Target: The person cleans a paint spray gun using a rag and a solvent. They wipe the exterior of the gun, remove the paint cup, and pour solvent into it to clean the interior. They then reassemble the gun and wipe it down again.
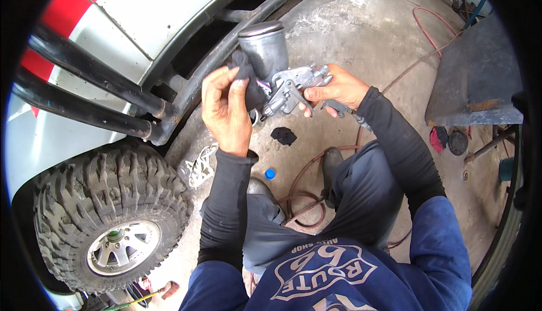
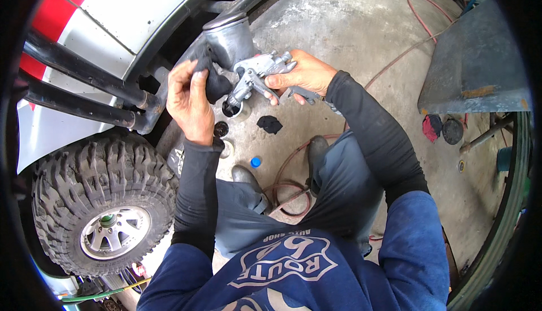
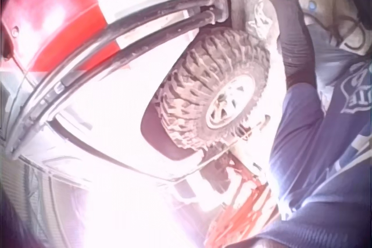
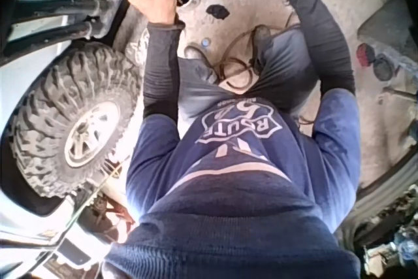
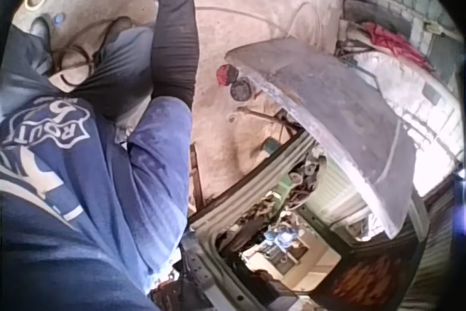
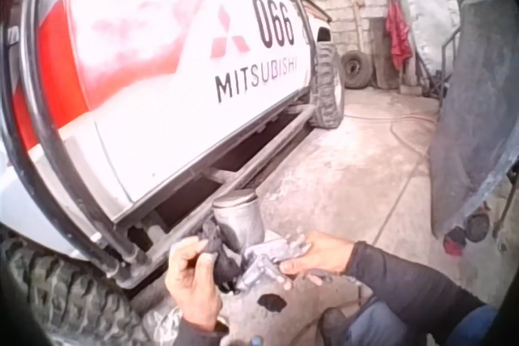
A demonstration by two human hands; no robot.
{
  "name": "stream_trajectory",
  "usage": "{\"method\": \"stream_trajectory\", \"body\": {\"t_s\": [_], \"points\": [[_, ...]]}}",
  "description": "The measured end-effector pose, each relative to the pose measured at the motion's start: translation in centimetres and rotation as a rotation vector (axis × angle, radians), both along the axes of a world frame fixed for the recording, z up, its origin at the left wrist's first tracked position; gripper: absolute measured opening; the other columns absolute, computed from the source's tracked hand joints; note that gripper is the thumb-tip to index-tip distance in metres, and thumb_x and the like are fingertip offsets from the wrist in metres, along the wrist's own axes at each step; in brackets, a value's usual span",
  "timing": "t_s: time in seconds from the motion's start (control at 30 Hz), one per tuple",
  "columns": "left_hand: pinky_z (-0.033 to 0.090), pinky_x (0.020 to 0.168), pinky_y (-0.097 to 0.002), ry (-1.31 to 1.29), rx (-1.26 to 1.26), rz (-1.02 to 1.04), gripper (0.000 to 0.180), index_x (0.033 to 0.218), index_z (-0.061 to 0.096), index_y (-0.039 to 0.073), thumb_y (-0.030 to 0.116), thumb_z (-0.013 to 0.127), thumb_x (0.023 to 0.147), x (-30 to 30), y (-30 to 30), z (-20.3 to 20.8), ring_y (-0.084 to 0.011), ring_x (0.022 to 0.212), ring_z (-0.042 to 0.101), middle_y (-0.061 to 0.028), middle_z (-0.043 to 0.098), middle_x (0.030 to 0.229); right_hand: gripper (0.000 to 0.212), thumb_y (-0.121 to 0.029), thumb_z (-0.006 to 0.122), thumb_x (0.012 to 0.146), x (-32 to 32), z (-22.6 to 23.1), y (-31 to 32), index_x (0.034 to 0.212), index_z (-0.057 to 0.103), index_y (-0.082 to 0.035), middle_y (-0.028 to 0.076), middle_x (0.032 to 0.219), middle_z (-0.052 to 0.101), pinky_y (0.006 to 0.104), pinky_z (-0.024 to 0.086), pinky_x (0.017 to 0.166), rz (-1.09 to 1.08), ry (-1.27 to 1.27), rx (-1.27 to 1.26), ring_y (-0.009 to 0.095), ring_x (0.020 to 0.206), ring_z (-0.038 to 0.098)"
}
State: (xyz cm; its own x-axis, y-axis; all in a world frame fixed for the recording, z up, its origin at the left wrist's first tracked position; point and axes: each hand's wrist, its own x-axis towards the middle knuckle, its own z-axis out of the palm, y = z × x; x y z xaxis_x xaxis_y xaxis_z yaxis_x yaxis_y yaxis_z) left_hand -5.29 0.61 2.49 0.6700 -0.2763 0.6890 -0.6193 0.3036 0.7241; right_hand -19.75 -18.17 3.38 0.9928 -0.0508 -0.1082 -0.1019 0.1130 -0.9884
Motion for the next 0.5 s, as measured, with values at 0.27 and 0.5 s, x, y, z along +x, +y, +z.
{"method": "stream_trajectory", "body": {"t_s": [0.27, 0.5], "points": [[0.047, 0.080, -0.0274, -0.325, 0.452, 0.012, 0.023, 0.098, 0.070, 0.002, -0.013, 0.061, 0.082, -0.8, -0.5, -0.3, -0.0179, 0.091, 0.053, -0.0069, 0.051, 0.097, 0.037, -0.030, 0.076, 0.084, 0.8, -0.6, 1.1, 0.102, 0.064, 0.000, 0.009, 0.085, 0.069, 0.0238, 0.045, 0.037, -0.007, 0.056, -0.175, 0.013, 0.071, 0.069], [0.043, 0.088, -0.0302, -0.025, 0.359, 0.036, 0.019, 0.099, 0.071, 0.003, -0.006, 0.060, 0.086, -1.9, -0.2, -2.2, -0.0201, 0.095, 0.051, -0.0070, 0.052, 0.099, 0.034, -0.031, 0.075, 0.085, 1.0, -1.1, 1.3, 0.098, 0.067, -0.001, 0.006, 0.073, 0.068, 0.0237, 0.044, 0.037, -0.033, 0.038, -0.292, 0.009, 0.055, 0.062]]}}
